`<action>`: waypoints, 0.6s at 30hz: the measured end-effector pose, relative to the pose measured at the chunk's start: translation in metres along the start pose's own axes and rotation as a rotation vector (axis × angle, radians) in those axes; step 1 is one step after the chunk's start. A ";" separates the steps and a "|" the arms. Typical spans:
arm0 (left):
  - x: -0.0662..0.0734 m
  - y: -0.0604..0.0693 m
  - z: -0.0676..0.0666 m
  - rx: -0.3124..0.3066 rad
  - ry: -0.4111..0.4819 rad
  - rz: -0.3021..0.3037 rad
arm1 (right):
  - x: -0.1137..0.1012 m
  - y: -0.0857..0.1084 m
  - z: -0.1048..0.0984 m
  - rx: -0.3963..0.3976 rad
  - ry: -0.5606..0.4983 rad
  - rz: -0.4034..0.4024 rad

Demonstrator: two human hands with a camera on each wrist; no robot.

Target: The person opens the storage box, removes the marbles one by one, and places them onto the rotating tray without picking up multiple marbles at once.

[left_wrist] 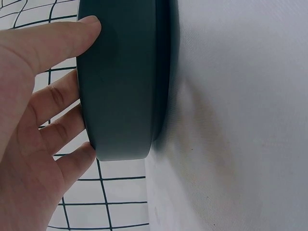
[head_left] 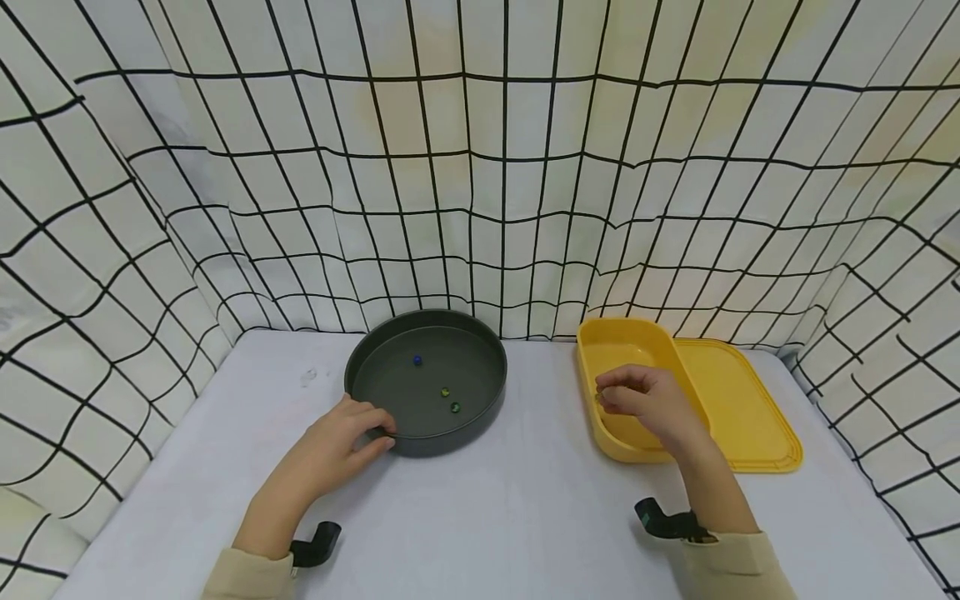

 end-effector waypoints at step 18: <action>0.002 0.000 -0.002 -0.002 -0.004 -0.010 | -0.004 -0.002 0.014 -0.019 -0.045 -0.014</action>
Point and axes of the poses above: each hand's wrist, its own y-axis away from the middle knuckle, its own z-axis out of the palm, x = y × z, the point moved 8 cm from there along -y, towards the middle knuckle, and after that the axes turned 5 degrees about -x, right-handed, at the moved point
